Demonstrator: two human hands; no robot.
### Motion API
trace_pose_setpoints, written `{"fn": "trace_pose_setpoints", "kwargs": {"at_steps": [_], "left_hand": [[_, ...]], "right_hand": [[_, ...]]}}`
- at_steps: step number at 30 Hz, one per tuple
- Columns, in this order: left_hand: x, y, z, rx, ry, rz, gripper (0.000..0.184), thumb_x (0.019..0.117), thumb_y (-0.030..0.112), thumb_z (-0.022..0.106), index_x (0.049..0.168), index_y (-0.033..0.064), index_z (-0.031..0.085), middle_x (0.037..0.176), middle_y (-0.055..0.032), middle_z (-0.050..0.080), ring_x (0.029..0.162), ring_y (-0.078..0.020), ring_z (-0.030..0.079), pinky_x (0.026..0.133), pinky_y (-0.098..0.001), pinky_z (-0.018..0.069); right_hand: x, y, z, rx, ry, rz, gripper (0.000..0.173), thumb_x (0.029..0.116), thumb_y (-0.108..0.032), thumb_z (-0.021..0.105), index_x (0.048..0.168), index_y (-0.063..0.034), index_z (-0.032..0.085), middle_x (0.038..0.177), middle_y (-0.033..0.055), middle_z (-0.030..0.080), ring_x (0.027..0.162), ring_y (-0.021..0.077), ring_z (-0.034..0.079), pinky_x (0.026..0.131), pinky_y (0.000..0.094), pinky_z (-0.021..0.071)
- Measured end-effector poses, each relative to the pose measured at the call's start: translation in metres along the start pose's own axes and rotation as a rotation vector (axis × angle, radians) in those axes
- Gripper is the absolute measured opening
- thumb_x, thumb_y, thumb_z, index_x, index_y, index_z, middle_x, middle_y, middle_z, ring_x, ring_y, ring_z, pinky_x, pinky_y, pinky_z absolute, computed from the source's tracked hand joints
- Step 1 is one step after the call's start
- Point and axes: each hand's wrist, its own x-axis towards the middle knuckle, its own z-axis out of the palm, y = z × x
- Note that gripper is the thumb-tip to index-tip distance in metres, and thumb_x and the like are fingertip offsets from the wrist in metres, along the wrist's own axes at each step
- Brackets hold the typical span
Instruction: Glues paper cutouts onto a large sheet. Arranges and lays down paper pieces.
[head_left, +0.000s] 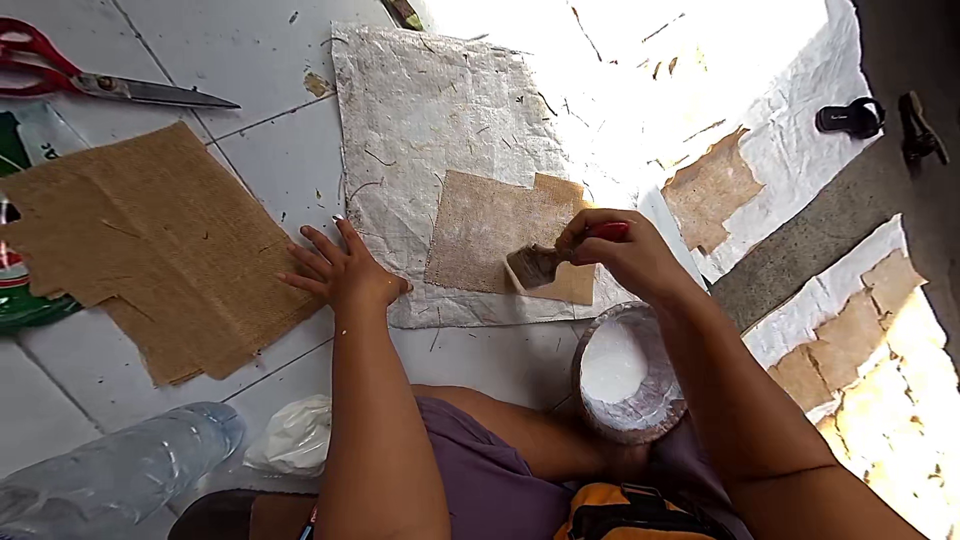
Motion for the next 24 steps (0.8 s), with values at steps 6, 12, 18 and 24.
{"fn": "trace_pose_setpoints", "kwargs": {"at_steps": [6,12,18,24], "left_hand": [[0.0,0.001,-0.003,0.005,-0.018,-0.004,0.133,0.0728,0.032,0.093,0.166,0.0121,0.001,0.168,-0.0283,-0.016,0.153,-0.054,-0.016,0.111,-0.0803,-0.0122],[0.002,0.002,-0.002,0.005,-0.029,-0.018,0.133,0.0734,0.032,0.092,0.166,0.0132,-0.001,0.168,-0.0277,-0.017,0.153,-0.0537,-0.016,0.111,-0.0802,-0.0116],[0.001,0.001,-0.002,0.019,-0.031,-0.029,0.133,0.0738,0.033,0.092,0.166,0.0135,-0.001,0.168,-0.0263,-0.018,0.153,-0.0523,-0.017,0.112,-0.0796,-0.0114],[0.0,0.002,-0.003,-0.009,-0.019,-0.012,0.132,0.0728,0.03,0.093,0.166,0.0129,0.001,0.168,-0.027,-0.017,0.152,-0.0537,-0.017,0.111,-0.0806,-0.0125]], "right_hand": [[0.036,0.077,-0.032,0.486,0.323,0.25,0.02,0.0982,0.001,0.046,0.092,-0.0033,0.065,0.093,0.0083,0.074,0.08,0.0188,0.074,0.075,0.037,0.064],[0.002,0.039,-0.038,0.285,0.519,0.084,0.018,0.0868,0.003,0.05,0.085,-0.0075,0.065,0.084,0.0015,0.074,0.074,0.0127,0.074,0.069,0.0325,0.0651],[0.014,0.063,-0.017,0.281,0.485,0.146,0.016,0.0916,0.0,0.052,0.088,-0.0039,0.068,0.085,0.0033,0.073,0.073,0.0121,0.072,0.07,0.0326,0.0641],[0.013,0.033,-0.015,0.277,0.569,-0.042,0.016,0.0864,-0.003,0.053,0.086,-0.0089,0.068,0.085,-0.0001,0.073,0.075,0.0108,0.073,0.071,0.0326,0.0643]]}}
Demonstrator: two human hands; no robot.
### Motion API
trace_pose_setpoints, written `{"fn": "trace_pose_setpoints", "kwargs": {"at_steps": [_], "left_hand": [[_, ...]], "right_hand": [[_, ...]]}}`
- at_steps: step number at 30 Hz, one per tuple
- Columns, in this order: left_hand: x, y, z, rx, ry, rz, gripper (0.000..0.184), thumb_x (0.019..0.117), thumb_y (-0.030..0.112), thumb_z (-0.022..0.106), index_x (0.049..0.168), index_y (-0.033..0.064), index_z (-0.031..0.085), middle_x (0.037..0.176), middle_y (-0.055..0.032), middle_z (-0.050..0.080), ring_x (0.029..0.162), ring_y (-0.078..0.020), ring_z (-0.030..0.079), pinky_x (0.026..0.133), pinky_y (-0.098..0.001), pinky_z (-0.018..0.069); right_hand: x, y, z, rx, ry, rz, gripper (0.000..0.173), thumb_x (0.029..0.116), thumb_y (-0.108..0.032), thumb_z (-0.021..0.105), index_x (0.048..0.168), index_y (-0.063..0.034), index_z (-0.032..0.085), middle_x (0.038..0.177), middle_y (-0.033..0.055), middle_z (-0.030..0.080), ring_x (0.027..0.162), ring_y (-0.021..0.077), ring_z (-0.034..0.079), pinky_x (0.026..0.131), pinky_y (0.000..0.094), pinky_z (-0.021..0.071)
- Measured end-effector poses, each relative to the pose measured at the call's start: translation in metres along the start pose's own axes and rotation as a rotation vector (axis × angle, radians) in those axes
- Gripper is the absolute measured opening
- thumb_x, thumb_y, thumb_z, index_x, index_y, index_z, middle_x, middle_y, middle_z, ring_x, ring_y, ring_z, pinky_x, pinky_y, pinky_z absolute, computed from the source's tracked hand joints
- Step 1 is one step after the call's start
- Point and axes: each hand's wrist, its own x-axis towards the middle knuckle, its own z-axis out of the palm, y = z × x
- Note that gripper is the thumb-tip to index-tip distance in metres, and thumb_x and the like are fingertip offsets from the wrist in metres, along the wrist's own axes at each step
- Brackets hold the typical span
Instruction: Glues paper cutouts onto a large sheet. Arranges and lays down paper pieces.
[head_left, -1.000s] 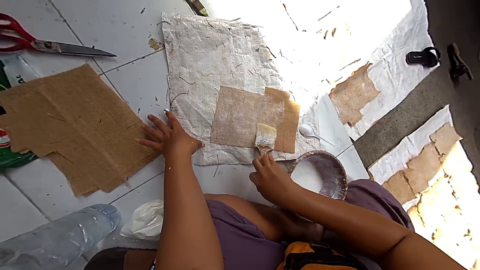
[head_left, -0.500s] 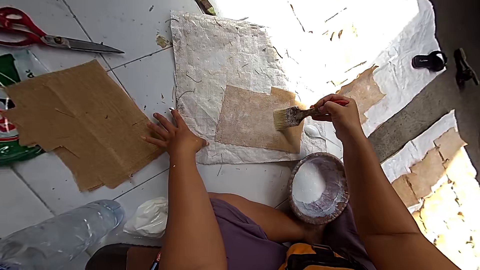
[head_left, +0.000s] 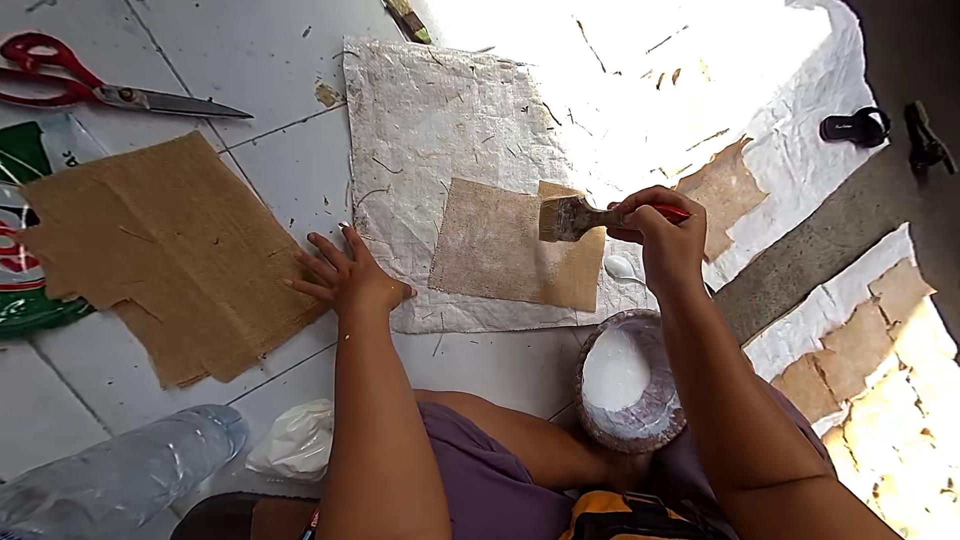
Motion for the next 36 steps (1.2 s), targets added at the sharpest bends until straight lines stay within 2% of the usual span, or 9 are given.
{"fn": "trace_pose_setpoints", "kwargs": {"at_steps": [3,8,12,17,21,25,32,34,36], "left_hand": [[0.0,0.0,-0.001,-0.001,0.002,-0.005,0.133,0.0724,0.031,0.093,0.166,0.0133,0.001,0.168,-0.027,-0.016,0.153,-0.0534,-0.016,0.111,-0.0801,-0.0126],[0.003,0.0,-0.003,0.004,0.007,-0.006,0.133,0.0718,0.03,0.094,0.166,0.0133,0.001,0.168,-0.0276,-0.016,0.153,-0.054,-0.016,0.111,-0.0801,-0.0124],[-0.002,0.002,0.008,0.001,0.012,0.003,0.139,0.0666,0.03,0.096,0.166,0.0147,0.001,0.168,-0.0247,-0.021,0.153,-0.0526,-0.015,0.113,-0.0796,-0.0095],[-0.022,0.009,0.001,0.109,0.109,0.082,0.113,0.0792,0.026,0.083,0.166,0.0144,0.012,0.17,-0.0246,-0.009,0.154,-0.0535,-0.005,0.115,-0.0777,-0.0029],[-0.047,0.006,0.01,0.152,0.225,0.189,0.092,0.0903,0.012,0.071,0.166,0.0173,0.018,0.171,-0.0231,-0.001,0.156,-0.051,-0.003,0.116,-0.0775,-0.0036],[-0.08,0.007,0.006,0.129,0.278,0.239,0.081,0.0929,0.0,0.059,0.164,0.0189,0.026,0.172,-0.021,0.004,0.156,-0.0489,-0.001,0.117,-0.0769,-0.0033],[-0.166,0.025,0.013,0.131,0.107,0.396,0.08,0.0974,0.033,0.065,0.164,0.0166,0.025,0.172,-0.0202,0.007,0.158,-0.045,-0.002,0.117,-0.0752,-0.0092],[-0.189,0.037,0.02,0.069,-0.015,0.437,0.08,0.0994,0.037,0.064,0.165,0.0155,0.023,0.171,-0.0203,0.013,0.158,-0.0429,0.008,0.119,-0.0734,-0.0038],[-0.204,0.049,0.033,-0.114,-0.15,0.458,0.08,0.1001,0.035,0.064,0.164,0.0119,0.021,0.167,-0.0225,0.024,0.153,-0.0401,0.027,0.123,-0.064,0.0163]], "right_hand": [[0.007,0.024,0.026,0.02,-0.029,0.088,0.015,0.089,-0.004,0.054,0.089,-0.0054,0.069,0.085,0.0027,0.072,0.072,0.0122,0.071,0.069,0.0332,0.0631],[0.019,0.006,-0.004,-0.331,0.083,0.007,0.015,0.0884,-0.011,0.057,0.088,-0.009,0.072,0.079,-0.0013,0.069,0.068,0.0051,0.063,0.068,0.0306,0.0542],[-0.027,-0.013,-0.029,-0.245,0.018,-0.073,0.018,0.0888,-0.009,0.055,0.093,-0.0093,0.072,0.091,0.0001,0.074,0.082,0.0094,0.071,0.076,0.0331,0.0607],[-0.094,-0.029,-0.062,-0.12,-0.056,-0.08,0.02,0.0818,-0.011,0.056,0.088,-0.0069,0.074,0.09,-0.0008,0.076,0.091,0.0081,0.073,0.086,0.0306,0.0609],[-0.14,-0.036,-0.12,0.034,-0.065,-0.059,0.019,0.0825,-0.001,0.053,0.089,-0.0027,0.071,0.092,0.0016,0.076,0.094,0.011,0.073,0.089,0.0329,0.0602],[-0.176,-0.026,-0.161,0.091,-0.047,-0.054,0.018,0.0845,0.0,0.051,0.091,-0.0009,0.069,0.094,-0.0005,0.075,0.096,0.0088,0.072,0.092,0.0328,0.0596],[-0.211,0.003,-0.172,0.178,-0.007,0.104,0.02,0.0882,-0.004,0.05,0.1,0.0003,0.065,0.091,-0.0001,0.072,0.077,0.0066,0.069,0.076,0.0295,0.0605],[-0.213,0.0,-0.164,0.173,-0.001,0.114,0.018,0.0925,-0.004,0.051,0.101,0.0007,0.066,0.089,-0.0003,0.071,0.075,0.0048,0.068,0.074,0.0268,0.06],[-0.213,-0.004,-0.157,0.141,0.003,0.083,0.017,0.095,-0.007,0.054,0.103,0.0013,0.066,0.09,0.0005,0.071,0.075,0.0037,0.067,0.073,0.0254,0.0589]]}}
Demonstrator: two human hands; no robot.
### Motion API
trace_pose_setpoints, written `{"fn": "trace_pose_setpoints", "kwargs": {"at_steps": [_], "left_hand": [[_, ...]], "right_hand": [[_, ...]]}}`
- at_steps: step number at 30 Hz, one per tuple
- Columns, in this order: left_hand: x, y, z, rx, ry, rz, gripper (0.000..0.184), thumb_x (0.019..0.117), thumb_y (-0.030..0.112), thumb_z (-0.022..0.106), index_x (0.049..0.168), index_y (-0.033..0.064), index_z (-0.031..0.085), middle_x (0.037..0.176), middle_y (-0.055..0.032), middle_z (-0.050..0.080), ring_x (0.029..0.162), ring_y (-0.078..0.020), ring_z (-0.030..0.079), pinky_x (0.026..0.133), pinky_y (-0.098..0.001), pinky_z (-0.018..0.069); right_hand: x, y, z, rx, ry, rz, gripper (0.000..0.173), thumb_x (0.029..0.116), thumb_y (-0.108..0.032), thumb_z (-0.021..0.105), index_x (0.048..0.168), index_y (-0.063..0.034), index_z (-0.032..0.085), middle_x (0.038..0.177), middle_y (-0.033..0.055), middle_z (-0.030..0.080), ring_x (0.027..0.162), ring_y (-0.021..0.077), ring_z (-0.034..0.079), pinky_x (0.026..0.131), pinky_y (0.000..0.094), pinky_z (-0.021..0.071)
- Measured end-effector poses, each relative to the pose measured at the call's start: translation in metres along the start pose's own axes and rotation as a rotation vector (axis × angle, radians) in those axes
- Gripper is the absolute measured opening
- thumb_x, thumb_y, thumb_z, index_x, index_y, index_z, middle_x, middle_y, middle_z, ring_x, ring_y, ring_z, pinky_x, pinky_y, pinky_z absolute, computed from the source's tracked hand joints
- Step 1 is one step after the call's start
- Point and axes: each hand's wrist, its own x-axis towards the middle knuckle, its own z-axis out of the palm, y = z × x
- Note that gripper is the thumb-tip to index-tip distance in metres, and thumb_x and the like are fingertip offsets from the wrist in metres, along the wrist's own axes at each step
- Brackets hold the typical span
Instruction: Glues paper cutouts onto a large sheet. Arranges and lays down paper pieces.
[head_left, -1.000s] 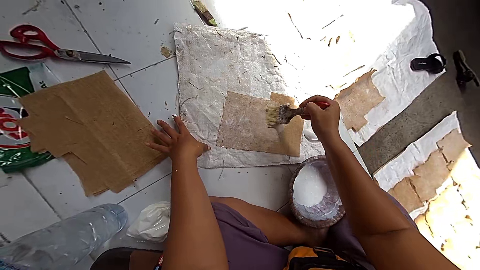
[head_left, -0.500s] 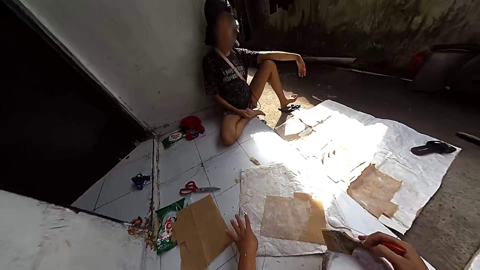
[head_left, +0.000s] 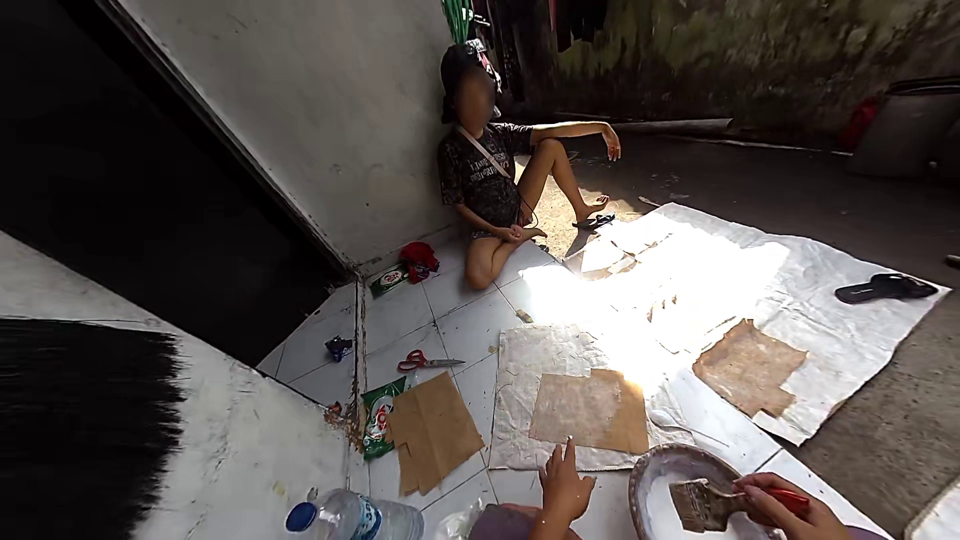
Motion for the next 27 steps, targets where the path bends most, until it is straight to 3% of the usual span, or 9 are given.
{"fn": "trace_pose_setpoints", "kwargs": {"at_steps": [1,2,6,9,12,17,20,23,27], "left_hand": [[-0.001,0.004,0.011,-0.131,-0.039,0.031,0.081,0.0997,0.032,0.065,0.164,0.0081,0.02,0.163,-0.0254,0.03,0.149,-0.0404,0.036,0.121,-0.0587,0.0288],[-0.003,0.008,0.023,-0.266,-0.098,0.05,0.084,0.0998,0.028,0.065,0.164,0.0055,0.015,0.162,-0.0279,0.03,0.147,-0.0411,0.038,0.12,-0.0554,0.0327],[-0.016,0.022,0.075,-0.694,-0.279,-0.094,0.091,0.1023,0.015,0.059,0.163,0.0064,-0.008,0.156,-0.033,0.037,0.137,-0.0431,0.048,0.109,-0.0535,0.0424],[-0.028,0.033,0.097,-0.865,-0.334,-0.214,0.083,0.1037,0.011,0.051,0.165,0.0127,-0.005,0.151,-0.0317,0.043,0.124,-0.0404,0.057,0.1,-0.0526,0.0483],[-0.02,0.045,0.103,-0.93,-0.358,-0.191,0.081,0.1027,0.01,0.051,0.164,0.0135,-0.001,0.154,-0.0294,0.039,0.128,-0.0395,0.054,0.1,-0.0534,0.0482],[-0.01,0.076,0.111,-0.997,-0.37,-0.138,0.089,0.1009,0.007,0.054,0.164,0.0136,-0.008,0.167,-0.0233,0.02,0.145,-0.0372,0.04,0.111,-0.0524,0.0437],[0.006,0.089,0.115,-1.04,-0.311,-0.065,0.096,0.0979,0.005,0.056,0.163,0.0131,-0.014,0.168,-0.0241,0.013,0.149,-0.0356,0.035,0.115,-0.0503,0.0409],[0.016,0.089,0.108,-1.013,-0.231,-0.012,0.091,0.0995,0.005,0.057,0.164,0.0088,-0.008,0.161,-0.0286,0.029,0.145,-0.0365,0.04,0.114,-0.047,0.0404],[0.026,0.062,0.096,-0.664,-0.133,0.091,0.077,0.1017,0.019,0.061,0.163,0.0061,0.017,0.157,-0.0277,0.038,0.139,-0.0416,0.046,0.113,-0.0552,0.039]], "right_hand": [[0.0,-0.001,0.002,-0.02,-0.001,-0.016,0.018,0.0955,-0.008,0.055,0.105,0.0018,0.067,0.091,0.0022,0.071,0.077,0.0045,0.068,0.074,0.026,0.0591],[-0.001,-0.001,0.003,-0.039,0.004,-0.023,0.018,0.0958,-0.009,0.057,0.106,0.0021,0.067,0.093,0.0042,0.071,0.078,0.0058,0.068,0.074,0.0271,0.0593],[-0.003,0.002,-0.003,-0.063,0.039,-0.039,0.016,0.0945,-0.008,0.061,0.106,0.0008,0.067,0.087,0.0011,0.07,0.073,0.003,0.066,0.071,0.024,0.0585],[-0.002,0.01,-0.013,-0.052,0.071,-0.077,0.015,0.0922,-0.005,0.065,0.106,0.0017,0.066,0.085,0.0006,0.069,0.074,0.0029,0.067,0.073,0.0243,0.0593],[0.006,0.016,-0.023,-0.094,0.135,-0.155,0.018,0.0876,-0.01,0.068,0.103,-0.0017,0.07,0.085,-0.0007,0.072,0.074,0.0019,0.067,0.071,0.0211,0.0582],[-0.005,0.004,-0.042,-0.191,0.175,-0.146,0.017,0.0922,-0.009,0.067,0.107,-0.0005,0.069,0.091,-0.0001,0.071,0.077,-0.0012,0.064,0.075,0.0185,0.0551],[-0.004,0.007,-0.052,-0.28,0.262,-0.18,0.018,0.0929,-0.011,0.069,0.106,0.0001,0.072,0.1,0.0072,0.07,0.085,0.0059,0.066,0.08,0.0251,0.0568],[0.003,0.008,-0.055,-0.346,0.321,-0.193,0.017,0.0928,-0.01,0.071,0.107,0.0005,0.072,0.105,0.013,0.068,0.089,0.0139,0.067,0.083,0.0333,0.0579],[0.017,0.016,-0.056,-0.422,0.305,-0.172,0.016,0.0952,-0.011,0.072,0.109,-0.0016,0.073,0.102,0.0132,0.072,0.086,0.018,0.068,0.083,0.0419,0.0569]]}}
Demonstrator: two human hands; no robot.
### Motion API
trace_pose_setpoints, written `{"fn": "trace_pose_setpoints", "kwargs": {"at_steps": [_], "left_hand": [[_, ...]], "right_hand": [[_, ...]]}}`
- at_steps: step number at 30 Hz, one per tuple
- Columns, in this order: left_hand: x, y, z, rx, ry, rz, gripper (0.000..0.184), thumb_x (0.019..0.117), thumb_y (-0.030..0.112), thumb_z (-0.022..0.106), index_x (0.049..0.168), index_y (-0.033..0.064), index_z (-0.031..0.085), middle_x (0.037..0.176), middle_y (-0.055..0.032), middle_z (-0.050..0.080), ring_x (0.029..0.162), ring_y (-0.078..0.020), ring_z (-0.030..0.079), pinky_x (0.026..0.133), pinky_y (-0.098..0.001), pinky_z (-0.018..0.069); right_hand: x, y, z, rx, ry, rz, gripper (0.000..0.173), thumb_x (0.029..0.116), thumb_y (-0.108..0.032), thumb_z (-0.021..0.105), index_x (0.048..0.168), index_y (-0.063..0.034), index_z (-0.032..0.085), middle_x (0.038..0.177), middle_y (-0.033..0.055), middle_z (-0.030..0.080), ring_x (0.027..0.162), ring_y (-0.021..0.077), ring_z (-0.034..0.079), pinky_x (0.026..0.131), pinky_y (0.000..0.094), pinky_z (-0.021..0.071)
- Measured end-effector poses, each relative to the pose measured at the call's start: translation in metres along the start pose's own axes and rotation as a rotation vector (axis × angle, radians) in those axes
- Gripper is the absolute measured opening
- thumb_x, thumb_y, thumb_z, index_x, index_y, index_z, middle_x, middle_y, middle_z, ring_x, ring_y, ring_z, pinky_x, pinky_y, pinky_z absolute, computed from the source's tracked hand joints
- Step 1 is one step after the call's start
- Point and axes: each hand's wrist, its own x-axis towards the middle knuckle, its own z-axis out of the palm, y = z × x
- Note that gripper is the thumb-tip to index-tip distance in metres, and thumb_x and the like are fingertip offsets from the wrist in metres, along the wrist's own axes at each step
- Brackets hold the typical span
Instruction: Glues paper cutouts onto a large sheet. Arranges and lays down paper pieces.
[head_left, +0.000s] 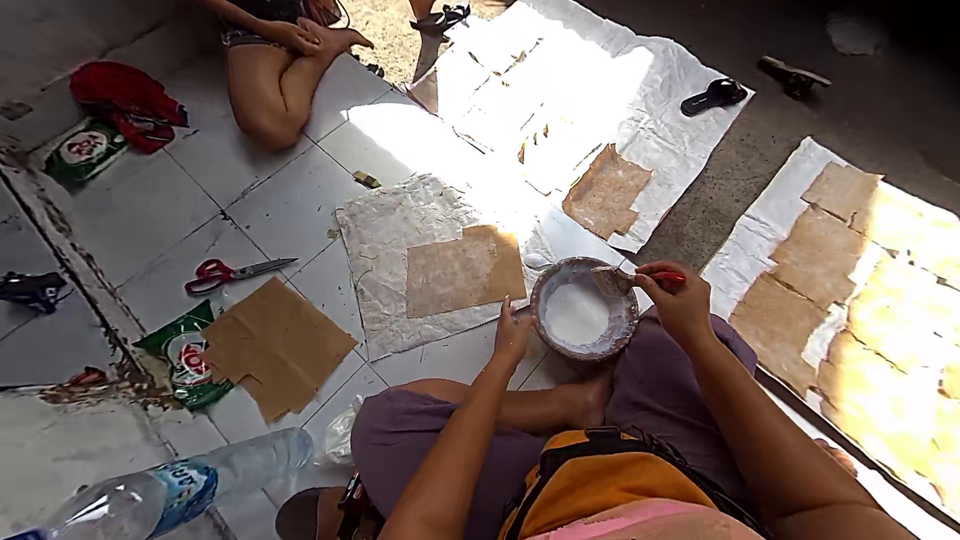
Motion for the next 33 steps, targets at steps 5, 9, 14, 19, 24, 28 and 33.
{"fn": "trace_pose_setpoints", "kwargs": {"at_steps": [5,9,14,19,24,28,33], "left_hand": [[0.002,-0.009,-0.042,0.664,-0.14,0.071,0.055,0.1034,0.026,0.06,0.153,0.0063,0.045,0.157,-0.02,0.043,0.144,-0.038,0.042,0.116,-0.058,0.0362],[0.008,-0.017,-0.045,0.982,-0.267,0.092,0.051,0.1034,0.027,0.058,0.149,0.0054,0.05,0.16,-0.0211,0.039,0.15,-0.0363,0.034,0.122,-0.0547,0.0284],[0.027,-0.012,-0.041,1.176,-0.354,0.195,0.048,0.104,0.022,0.055,0.149,0.0051,0.051,0.162,-0.0216,0.036,0.153,-0.0367,0.03,0.123,-0.0579,0.0242],[0.047,-0.01,-0.034,1.257,-0.417,0.17,0.045,0.1015,0.018,0.057,0.144,0.0029,0.054,0.15,-0.024,0.048,0.135,-0.0408,0.051,0.108,-0.0582,0.0428],[0.05,0.006,-0.025,1.207,-0.398,0.066,0.037,0.1013,0.017,0.054,0.132,-0.0024,0.059,0.134,-0.0241,0.058,0.116,-0.0422,0.063,0.092,-0.0588,0.0524],[0.052,0.014,-0.025,1.196,-0.427,0.015,0.037,0.1009,0.02,0.056,0.128,-0.0053,0.061,0.131,-0.025,0.059,0.117,-0.0418,0.062,0.092,-0.0578,0.0528],[0.047,0.022,-0.029,1.205,-0.509,-0.017,0.039,0.1035,0.028,0.053,0.117,-0.0071,0.065,0.126,-0.026,0.063,0.12,-0.0429,0.061,0.092,-0.0605,0.0508]], "right_hand": [[0.014,0.011,0.033,-0.2,-0.213,-0.178,0.013,0.0949,-0.01,0.073,0.106,-0.0029,0.076,0.103,0.0167,0.072,0.094,0.0299,0.071,0.087,0.0508,0.0573],[0.014,0.021,0.055,-0.292,-0.39,-0.236,0.011,0.0931,-0.009,0.075,0.104,-0.0058,0.077,0.102,0.0152,0.072,0.095,0.0307,0.071,0.087,0.052,0.0574],[0.009,0.006,0.037,-0.214,-0.352,-0.148,0.011,0.0937,-0.011,0.075,0.104,-0.0064,0.077,0.102,0.012,0.073,0.092,0.0238,0.071,0.086,0.0468,0.058],[0.012,0.023,0.02,0.041,-0.156,0.084,0.018,0.0943,-0.006,0.072,0.112,-0.0024,0.07,0.098,0.0067,0.073,0.083,0.011,0.069,0.081,0.034,0.0593],[0.03,0.042,0.006,0.435,0.113,0.582,0.022,0.1045,-0.008,0.058,0.126,-0.0015,0.057,0.098,0.0117,0.073,0.081,0.0211,0.076,0.076,0.0381,0.0654],[0.042,0.051,0.002,0.529,0.12,0.796,0.023,0.1101,-0.015,0.047,0.127,-0.0013,0.051,0.095,0.0135,0.072,0.077,0.0225,0.075,0.072,0.0361,0.0645],[0.053,0.046,0.0,0.436,0.053,0.761,0.014,0.1085,-0.008,0.048,0.119,0.0002,0.053,0.092,0.0139,0.074,0.075,0.0241,0.076,0.071,0.038,0.0654]]}}
